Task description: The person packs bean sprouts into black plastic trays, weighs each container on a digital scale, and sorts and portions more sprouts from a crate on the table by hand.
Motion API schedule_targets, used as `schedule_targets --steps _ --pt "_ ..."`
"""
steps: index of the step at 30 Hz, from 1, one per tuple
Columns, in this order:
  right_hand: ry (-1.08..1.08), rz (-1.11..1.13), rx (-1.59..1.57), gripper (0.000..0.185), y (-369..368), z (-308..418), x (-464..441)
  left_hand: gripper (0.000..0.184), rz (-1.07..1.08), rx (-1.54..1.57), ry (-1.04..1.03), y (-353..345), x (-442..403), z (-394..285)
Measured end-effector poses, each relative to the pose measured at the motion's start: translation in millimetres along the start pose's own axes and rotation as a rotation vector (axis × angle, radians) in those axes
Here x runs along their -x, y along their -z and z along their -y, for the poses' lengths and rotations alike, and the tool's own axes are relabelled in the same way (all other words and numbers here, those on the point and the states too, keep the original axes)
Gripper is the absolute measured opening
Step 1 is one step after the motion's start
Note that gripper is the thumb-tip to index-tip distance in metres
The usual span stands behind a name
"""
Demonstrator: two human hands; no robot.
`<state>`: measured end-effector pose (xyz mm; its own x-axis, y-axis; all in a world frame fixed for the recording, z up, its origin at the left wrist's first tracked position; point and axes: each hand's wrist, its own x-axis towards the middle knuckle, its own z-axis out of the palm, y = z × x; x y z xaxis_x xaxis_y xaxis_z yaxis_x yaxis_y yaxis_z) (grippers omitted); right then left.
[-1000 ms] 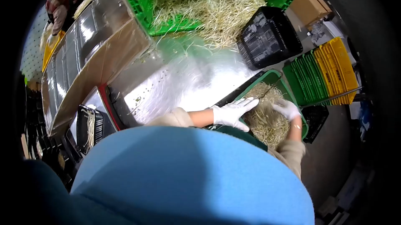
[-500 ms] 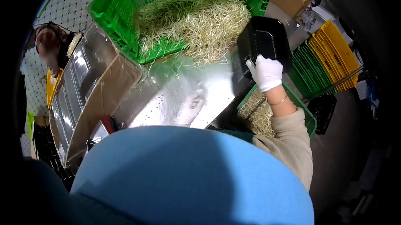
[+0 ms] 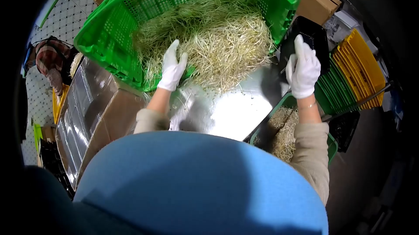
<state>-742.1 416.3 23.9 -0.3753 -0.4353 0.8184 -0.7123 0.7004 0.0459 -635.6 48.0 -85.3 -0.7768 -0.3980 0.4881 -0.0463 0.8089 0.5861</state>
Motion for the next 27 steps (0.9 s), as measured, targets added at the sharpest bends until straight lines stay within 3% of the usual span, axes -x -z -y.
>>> schedule_targets --steps 2,3,4,5,6,8,9,12,14,16,17,18,20,22,24,26,27 --pt "-0.051 0.039 -0.365 0.044 -11 23 11 0.069 0.073 -0.052 0.034 -18 -40 1" --pt "0.064 0.012 -0.356 0.050 -38 26 30 0.073 0.120 -0.149 0.049 -30 -59 3" --pt "-0.067 0.228 -0.296 0.055 -53 39 48 0.078 0.165 -0.243 0.061 -42 -81 5" --pt "-0.148 0.353 -0.229 0.072 -73 44 63 0.097 0.187 -0.204 0.007 -54 -101 20" --pt "-0.352 0.423 -0.237 0.088 -113 38 94 0.097 0.184 -0.199 -0.001 -57 -113 18" --pt "-1.310 0.400 -1.127 0.097 -142 41 94 0.114 0.393 -0.230 0.256 -55 -133 4" --pt "-1.314 0.402 -1.125 0.097 -151 37 94 0.126 0.413 -0.262 0.302 -56 -136 0" --pt "-1.270 0.324 -1.195 0.097 -174 31 98 0.129 0.562 -0.087 0.491 -58 -136 -12" --pt "-1.168 0.251 -1.237 0.099 -186 30 105 0.129 0.468 -0.100 0.467 -89 -126 13" --pt "-1.149 0.239 -1.234 0.102 -192 26 113 0.124 0.509 0.256 0.552 -101 -111 14" --pt "-1.225 0.257 -1.206 0.104 -192 25 114 0.116 0.622 0.230 0.551 -108 -106 20" --pt "-1.284 0.234 -1.244 0.107 -187 28 111 0.109 0.550 0.576 0.584 -76 -86 -35" --pt "-1.340 0.210 -1.282 0.109 -176 30 102 0.108 0.335 0.682 0.597 -122 -50 -27" --pt "-1.466 0.085 -1.368 0.107 -170 26 98 0.106 0.448 0.504 0.722 -93 -27 -78" --pt "-1.413 0.091 -1.499 0.099 -178 12 108 0.103 0.468 0.446 0.663 -86 -22 -70" --pt "-1.422 0.117 -1.440 0.093 -172 12 102 0.104 0.574 -0.003 0.452 -61 -43 -56" --pt "-1.405 0.108 -1.439 0.090 -178 9 105 0.104 0.466 -0.073 0.445 -64 -53 -48"
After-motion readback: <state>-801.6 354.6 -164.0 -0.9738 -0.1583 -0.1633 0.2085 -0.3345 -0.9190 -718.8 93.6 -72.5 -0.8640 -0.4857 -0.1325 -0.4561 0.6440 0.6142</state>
